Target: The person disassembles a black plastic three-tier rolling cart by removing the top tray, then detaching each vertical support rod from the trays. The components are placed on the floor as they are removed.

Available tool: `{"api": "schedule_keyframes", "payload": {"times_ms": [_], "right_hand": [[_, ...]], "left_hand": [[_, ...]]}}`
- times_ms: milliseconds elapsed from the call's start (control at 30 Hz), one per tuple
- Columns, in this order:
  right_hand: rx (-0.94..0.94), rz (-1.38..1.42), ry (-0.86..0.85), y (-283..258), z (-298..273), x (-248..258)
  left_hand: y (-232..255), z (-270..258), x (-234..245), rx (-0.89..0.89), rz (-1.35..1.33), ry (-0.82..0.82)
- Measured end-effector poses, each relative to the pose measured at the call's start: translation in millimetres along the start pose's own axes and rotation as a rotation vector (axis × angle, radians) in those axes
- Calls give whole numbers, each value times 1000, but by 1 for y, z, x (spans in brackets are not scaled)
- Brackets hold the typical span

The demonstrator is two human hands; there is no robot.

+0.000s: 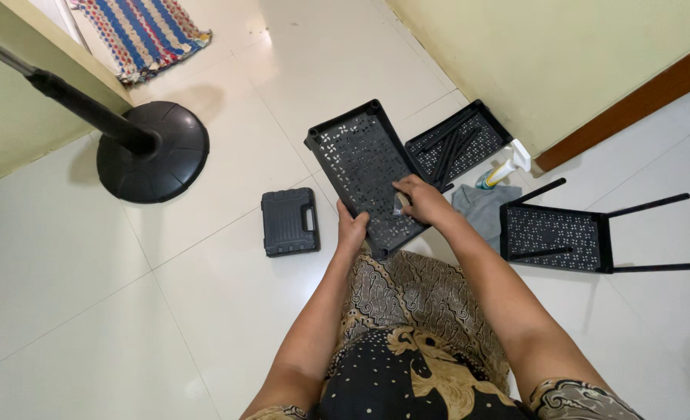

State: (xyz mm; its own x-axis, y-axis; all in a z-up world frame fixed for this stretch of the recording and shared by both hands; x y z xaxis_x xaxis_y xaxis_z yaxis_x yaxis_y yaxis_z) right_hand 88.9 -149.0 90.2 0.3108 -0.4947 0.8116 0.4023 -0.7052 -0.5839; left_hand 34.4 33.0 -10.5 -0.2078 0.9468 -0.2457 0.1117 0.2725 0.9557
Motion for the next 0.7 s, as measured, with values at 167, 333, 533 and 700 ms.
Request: {"api": "schedule_keyframes", "payload": {"times_ms": [167,333,533,700], "right_hand": [[50,-22,37,4,7,-13],[-19,-16,-5,12,15,-29],[-114,98,-48,9,22,-42],[-21,117,47,12,36,-55]], "left_hand": [[3,-3,12,-43,28,50],[1,2,26,43,110,107],[10,2,34,76,114,139],[16,4,38,20,114,134]]}}
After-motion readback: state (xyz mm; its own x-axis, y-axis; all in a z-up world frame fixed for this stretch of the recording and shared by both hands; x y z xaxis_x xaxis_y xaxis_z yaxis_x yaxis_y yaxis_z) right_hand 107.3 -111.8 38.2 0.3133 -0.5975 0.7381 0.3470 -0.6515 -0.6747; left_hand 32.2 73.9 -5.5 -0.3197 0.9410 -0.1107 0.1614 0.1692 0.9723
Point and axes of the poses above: each hand's wrist, its own z-axis towards the middle knuckle, its own x-axis out of the back of the hand, y = z × x, the point moved 7 cm from there along z, towards the middle knuckle, and after that the axes turned 1 degree about z, right-handed, at the moved point
